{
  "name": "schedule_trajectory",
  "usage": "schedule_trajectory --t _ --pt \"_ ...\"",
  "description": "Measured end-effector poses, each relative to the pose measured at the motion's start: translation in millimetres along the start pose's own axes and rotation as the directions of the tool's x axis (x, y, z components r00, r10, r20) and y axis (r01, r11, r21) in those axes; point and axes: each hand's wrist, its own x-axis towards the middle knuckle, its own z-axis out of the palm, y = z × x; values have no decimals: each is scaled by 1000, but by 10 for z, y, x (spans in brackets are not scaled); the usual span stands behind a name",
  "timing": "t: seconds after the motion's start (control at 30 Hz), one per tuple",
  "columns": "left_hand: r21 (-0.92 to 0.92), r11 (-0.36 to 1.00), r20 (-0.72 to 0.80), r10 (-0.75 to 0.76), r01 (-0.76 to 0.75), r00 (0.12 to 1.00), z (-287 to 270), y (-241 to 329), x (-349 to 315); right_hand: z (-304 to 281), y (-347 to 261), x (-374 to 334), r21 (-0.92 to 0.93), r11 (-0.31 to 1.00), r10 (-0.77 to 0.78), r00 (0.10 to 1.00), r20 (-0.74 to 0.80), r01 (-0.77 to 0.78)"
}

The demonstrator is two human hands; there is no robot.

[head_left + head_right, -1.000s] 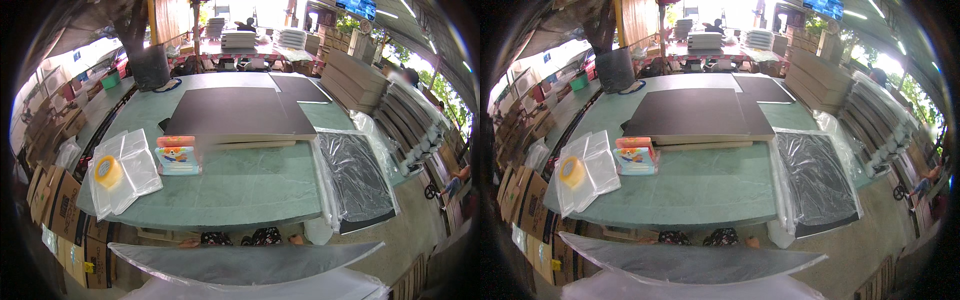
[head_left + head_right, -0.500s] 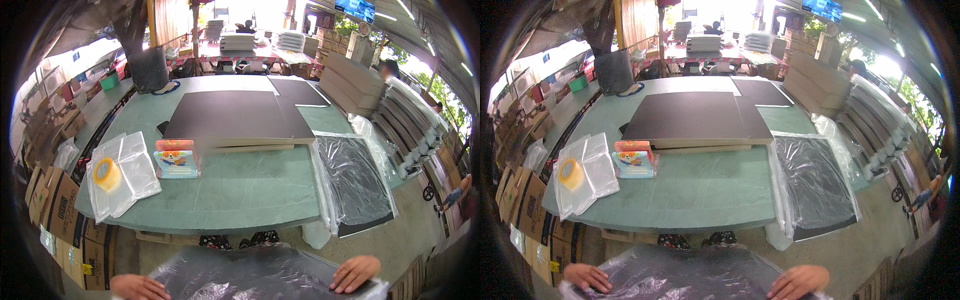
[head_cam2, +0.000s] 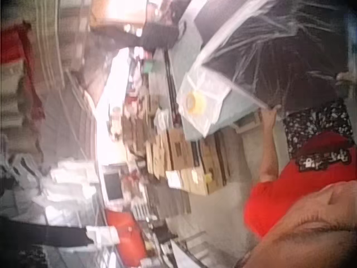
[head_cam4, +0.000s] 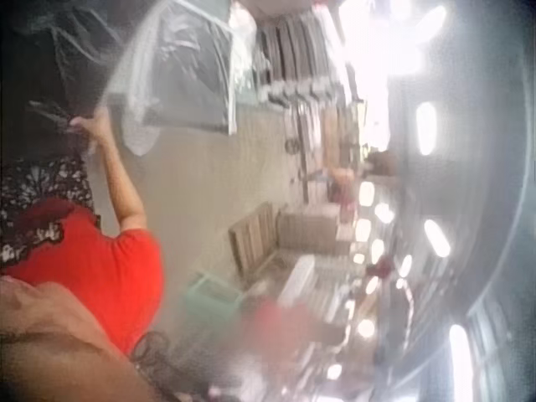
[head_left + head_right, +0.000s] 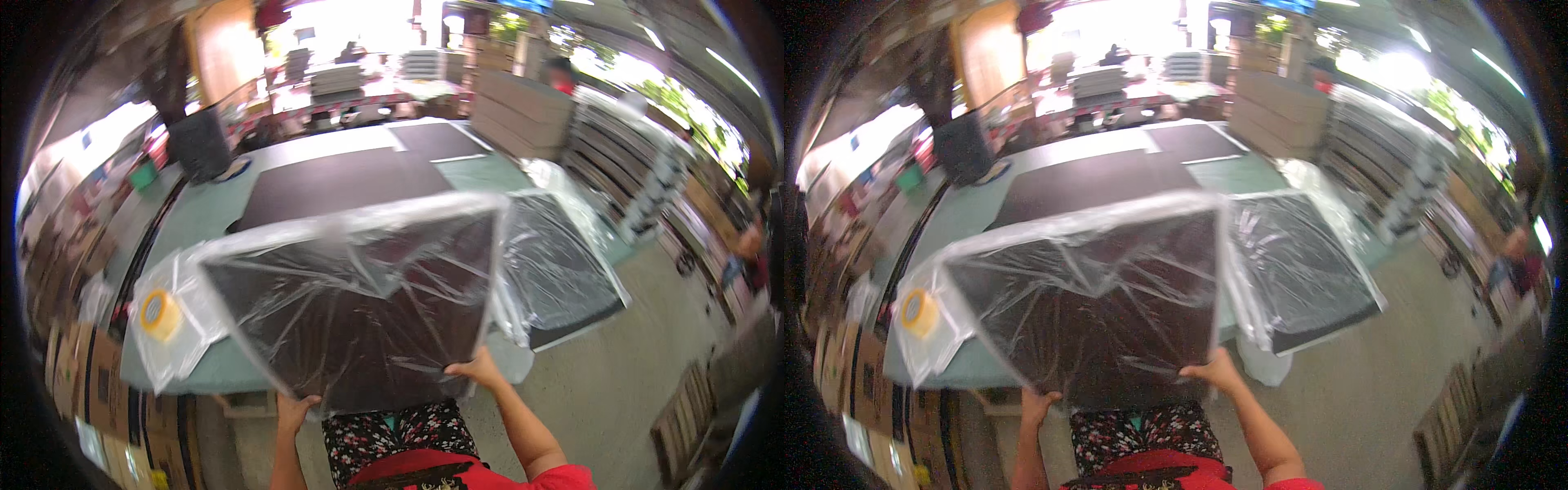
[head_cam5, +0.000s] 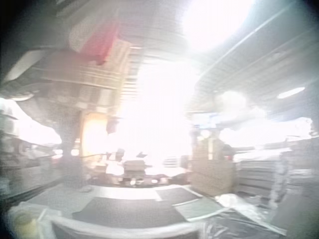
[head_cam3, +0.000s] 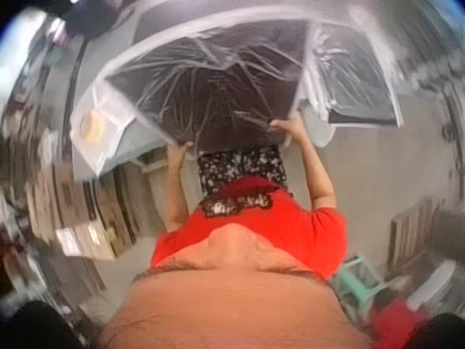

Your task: The person wraps individual rectangular boards in clear plastic bags at a workbench. They open each bag, insert a board, and smooth the plastic around it before stacking the wrapped items. The person also handles a roll of tape and a plastic basket during the process.

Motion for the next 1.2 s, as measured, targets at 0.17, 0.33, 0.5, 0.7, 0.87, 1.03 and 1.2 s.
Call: schedule_trajectory --t 0.17,0.33,0.5,0.7,0.87,1.03,1.2 --pt "-77 996 49 57 -53 997 120 289 91 42 75 -345 152 988 78 927 -366 -23" --pt "-43 964 304 264 -264 915 945 1388 453 -887 -406 -297 28 996 83 714 -695 -89" --pt "-132 974 509 226 -184 831 2272 1860 584 -2503 -712 30 -133 977 19 697 -717 -164" --pt "-125 988 566 150 -96 811 3613 1737 820 -3696 -454 458 -185 933 68 653 -755 -310" --pt "41 998 521 27 -56 853 4320 1407 836 -4369 71 737 -318 815 151 707 -691 -485" --pt "269 963 395 -115 5 911 4509 1264 586 -4553 599 868 -443 719 184 761 -622 -535" --pt "560 819 179 27 -124 984 4732 1088 553 -4796 479 922 -649 626 21 841 -541 -433"
